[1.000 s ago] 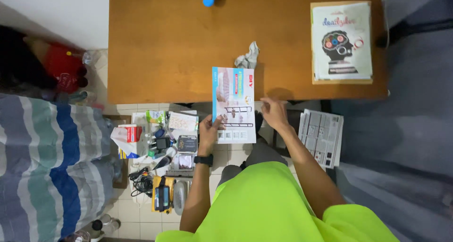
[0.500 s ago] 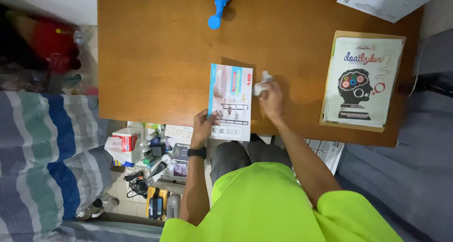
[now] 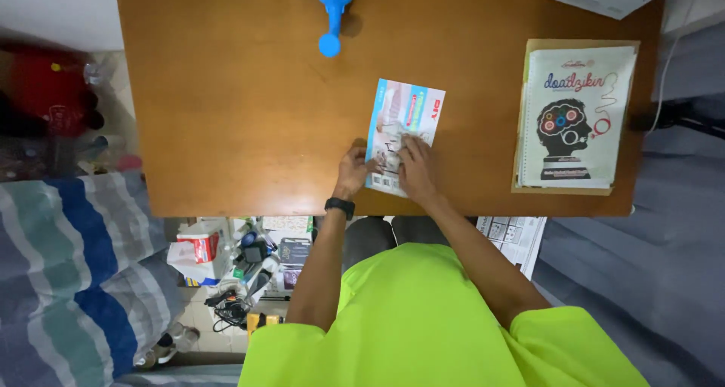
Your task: The person wipes the covers of several papers and notebooks with a cloth, handling them one at a time. They pick up each item from a stack on the floor, wipe both sides, and place it on a growing stack on the desk.
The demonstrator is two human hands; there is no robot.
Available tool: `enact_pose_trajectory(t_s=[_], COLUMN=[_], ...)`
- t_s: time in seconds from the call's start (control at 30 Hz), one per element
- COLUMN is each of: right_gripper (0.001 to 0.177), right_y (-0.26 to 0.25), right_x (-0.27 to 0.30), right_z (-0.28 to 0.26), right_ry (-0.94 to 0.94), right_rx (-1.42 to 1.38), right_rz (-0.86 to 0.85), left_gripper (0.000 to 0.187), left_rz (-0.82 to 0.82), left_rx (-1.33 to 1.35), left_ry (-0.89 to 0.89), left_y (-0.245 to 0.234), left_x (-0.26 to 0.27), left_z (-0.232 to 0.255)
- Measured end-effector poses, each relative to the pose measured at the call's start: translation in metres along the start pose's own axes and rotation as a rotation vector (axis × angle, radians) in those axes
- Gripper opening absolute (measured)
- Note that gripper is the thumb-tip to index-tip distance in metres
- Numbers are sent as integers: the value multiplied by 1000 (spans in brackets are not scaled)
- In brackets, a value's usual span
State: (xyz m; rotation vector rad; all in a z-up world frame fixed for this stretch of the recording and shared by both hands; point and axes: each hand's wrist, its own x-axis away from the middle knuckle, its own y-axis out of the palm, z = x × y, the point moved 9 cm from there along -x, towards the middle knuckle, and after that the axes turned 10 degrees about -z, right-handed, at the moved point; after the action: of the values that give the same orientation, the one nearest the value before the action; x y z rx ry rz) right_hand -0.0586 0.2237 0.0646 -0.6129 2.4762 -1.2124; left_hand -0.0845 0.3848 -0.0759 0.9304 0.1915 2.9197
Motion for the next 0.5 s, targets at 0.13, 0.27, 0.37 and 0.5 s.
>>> enact_pose_trajectory(t_s=[0.13, 0.27, 0.37, 0.5], right_gripper=[25, 28, 35, 46], right_y=[-21, -28, -47, 12], right_x=[-13, -46, -68, -89], right_z=[-40, -16, -1, -19], right_ry=[-12, -4, 124, -84], right_rx=[169, 232, 199, 357], right_rz=[68, 10, 171, -125], left_gripper=[39, 30, 30, 33], left_rz=[54, 89, 92, 71], left_rx=[-9, -114, -50, 21], left_ry=[58, 16, -30, -3], left_y=[-15, -11, -12, -9], left_x=[16, 22, 20, 25], left_z=[0, 16, -4, 14])
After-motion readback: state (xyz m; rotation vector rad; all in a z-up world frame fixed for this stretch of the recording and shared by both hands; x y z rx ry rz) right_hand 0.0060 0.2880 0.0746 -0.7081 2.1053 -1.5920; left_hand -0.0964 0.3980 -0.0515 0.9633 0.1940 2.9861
